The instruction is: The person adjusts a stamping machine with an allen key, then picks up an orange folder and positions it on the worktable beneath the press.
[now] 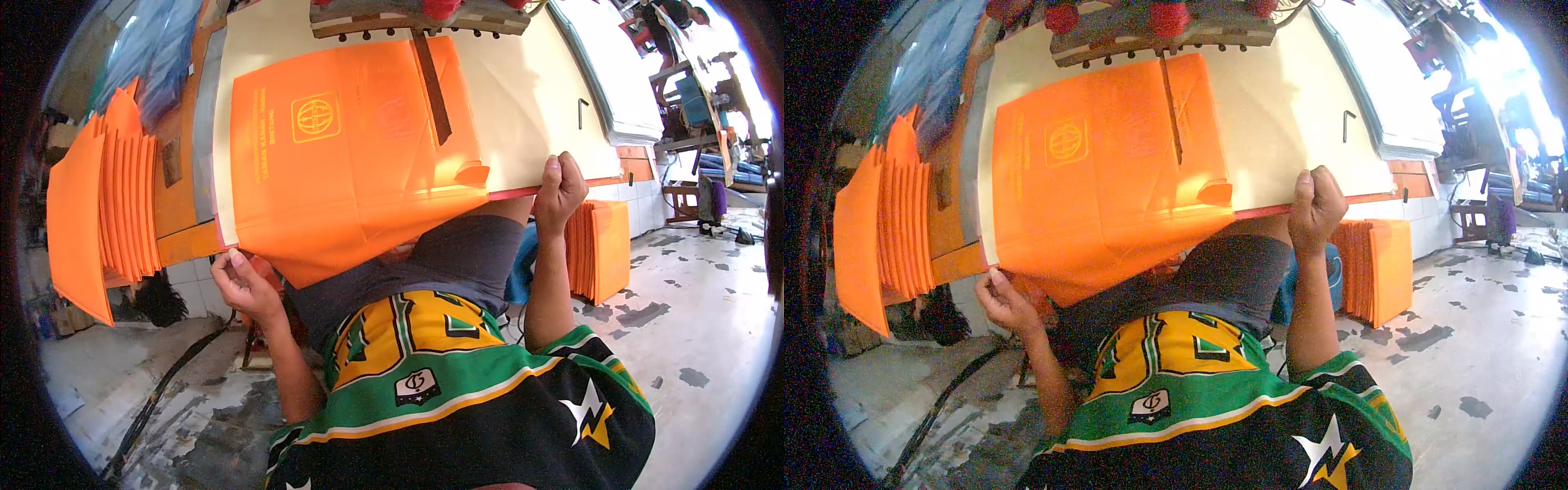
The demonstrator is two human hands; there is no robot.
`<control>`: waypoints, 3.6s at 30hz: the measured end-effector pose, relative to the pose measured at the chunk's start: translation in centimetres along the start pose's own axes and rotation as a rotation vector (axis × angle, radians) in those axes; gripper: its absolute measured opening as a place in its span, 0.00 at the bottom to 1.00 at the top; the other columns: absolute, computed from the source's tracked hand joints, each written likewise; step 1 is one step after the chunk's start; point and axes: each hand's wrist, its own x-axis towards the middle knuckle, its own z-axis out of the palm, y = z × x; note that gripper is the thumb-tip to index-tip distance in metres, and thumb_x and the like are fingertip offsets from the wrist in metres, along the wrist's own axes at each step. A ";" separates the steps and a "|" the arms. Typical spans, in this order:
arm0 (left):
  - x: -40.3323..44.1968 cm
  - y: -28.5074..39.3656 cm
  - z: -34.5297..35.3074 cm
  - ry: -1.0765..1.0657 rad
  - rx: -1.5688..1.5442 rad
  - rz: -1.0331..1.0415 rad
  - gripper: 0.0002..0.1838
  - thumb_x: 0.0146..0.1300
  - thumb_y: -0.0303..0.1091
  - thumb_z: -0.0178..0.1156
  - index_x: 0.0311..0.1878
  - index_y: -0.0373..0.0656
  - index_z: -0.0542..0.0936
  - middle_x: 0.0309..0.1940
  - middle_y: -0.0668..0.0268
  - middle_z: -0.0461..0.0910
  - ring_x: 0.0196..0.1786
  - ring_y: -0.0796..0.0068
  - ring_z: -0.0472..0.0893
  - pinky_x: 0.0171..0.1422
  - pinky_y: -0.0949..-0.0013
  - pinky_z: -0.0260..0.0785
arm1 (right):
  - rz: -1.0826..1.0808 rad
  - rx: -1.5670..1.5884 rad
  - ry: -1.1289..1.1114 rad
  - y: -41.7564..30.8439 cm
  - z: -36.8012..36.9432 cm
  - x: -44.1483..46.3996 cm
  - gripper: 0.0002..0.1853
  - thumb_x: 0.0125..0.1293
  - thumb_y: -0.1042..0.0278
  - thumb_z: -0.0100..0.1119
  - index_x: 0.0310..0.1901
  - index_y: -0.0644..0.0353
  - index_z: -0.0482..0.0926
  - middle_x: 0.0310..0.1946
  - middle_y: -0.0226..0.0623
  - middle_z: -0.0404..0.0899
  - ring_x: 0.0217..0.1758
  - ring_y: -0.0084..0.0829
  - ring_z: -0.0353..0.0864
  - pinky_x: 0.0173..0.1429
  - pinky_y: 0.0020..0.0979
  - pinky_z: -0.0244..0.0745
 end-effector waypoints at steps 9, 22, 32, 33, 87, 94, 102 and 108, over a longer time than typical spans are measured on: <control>0.6 1.0 -0.2 -0.120 -0.343 -0.173 0.16 0.86 0.42 0.60 0.43 0.39 0.74 0.41 0.67 0.79 0.41 0.79 0.77 0.47 0.71 0.72 | -0.054 0.020 0.020 0.2 0.3 0.0 0.21 0.81 0.73 0.55 0.29 0.60 0.58 0.25 0.26 0.52 0.29 0.19 0.51 0.31 0.31 0.49; 5.2 10.8 -2.8 -0.405 -0.299 -0.100 0.14 0.82 0.32 0.64 0.60 0.31 0.83 0.50 0.64 0.88 0.49 0.83 0.82 0.55 0.77 0.74 | -0.012 -0.005 0.021 0.1 0.3 -0.1 0.19 0.77 0.72 0.58 0.27 0.64 0.62 0.22 0.37 0.57 0.25 0.29 0.56 0.30 0.37 0.55; 4.9 13.5 -3.6 -0.362 -0.292 0.005 0.13 0.81 0.30 0.65 0.58 0.29 0.84 0.43 0.65 0.89 0.42 0.85 0.82 0.51 0.78 0.73 | -0.041 0.008 0.004 -0.1 0.1 0.0 0.21 0.80 0.73 0.56 0.28 0.60 0.58 0.24 0.28 0.53 0.28 0.20 0.53 0.30 0.32 0.50; 4.6 13.5 -3.6 -0.330 -0.299 0.007 0.12 0.80 0.29 0.65 0.57 0.29 0.84 0.42 0.65 0.89 0.40 0.84 0.82 0.50 0.78 0.73 | -0.031 0.004 -0.002 0.0 0.1 0.0 0.20 0.78 0.73 0.58 0.28 0.62 0.61 0.23 0.33 0.55 0.26 0.25 0.56 0.30 0.35 0.53; 6.3 8.4 7.4 -0.706 0.575 0.663 0.38 0.85 0.56 0.50 0.91 0.52 0.58 0.90 0.53 0.56 0.91 0.50 0.56 0.91 0.35 0.45 | -0.030 -0.130 0.001 0.8 0.4 0.0 0.21 0.81 0.70 0.53 0.26 0.61 0.65 0.21 0.25 0.62 0.27 0.17 0.59 0.31 0.27 0.54; 6.3 8.3 7.5 -0.699 0.576 0.671 0.37 0.85 0.56 0.50 0.90 0.53 0.59 0.90 0.54 0.57 0.91 0.51 0.58 0.91 0.34 0.46 | -0.001 -0.112 0.011 1.0 0.2 -0.1 0.21 0.81 0.68 0.53 0.26 0.61 0.65 0.21 0.25 0.62 0.26 0.18 0.60 0.30 0.29 0.54; 6.4 8.8 7.4 -0.677 0.597 0.686 0.38 0.83 0.58 0.53 0.87 0.47 0.66 0.87 0.50 0.64 0.88 0.50 0.63 0.89 0.36 0.50 | 0.004 -0.153 0.021 0.6 0.3 -0.2 0.20 0.81 0.69 0.53 0.26 0.60 0.65 0.20 0.25 0.62 0.25 0.18 0.59 0.30 0.28 0.54; 6.3 8.8 7.5 -0.672 0.577 0.680 0.38 0.82 0.57 0.54 0.87 0.48 0.67 0.87 0.51 0.64 0.88 0.50 0.63 0.89 0.36 0.50 | 0.016 -0.170 0.032 0.3 0.3 -0.3 0.20 0.81 0.69 0.52 0.26 0.59 0.65 0.20 0.25 0.62 0.26 0.18 0.60 0.30 0.28 0.54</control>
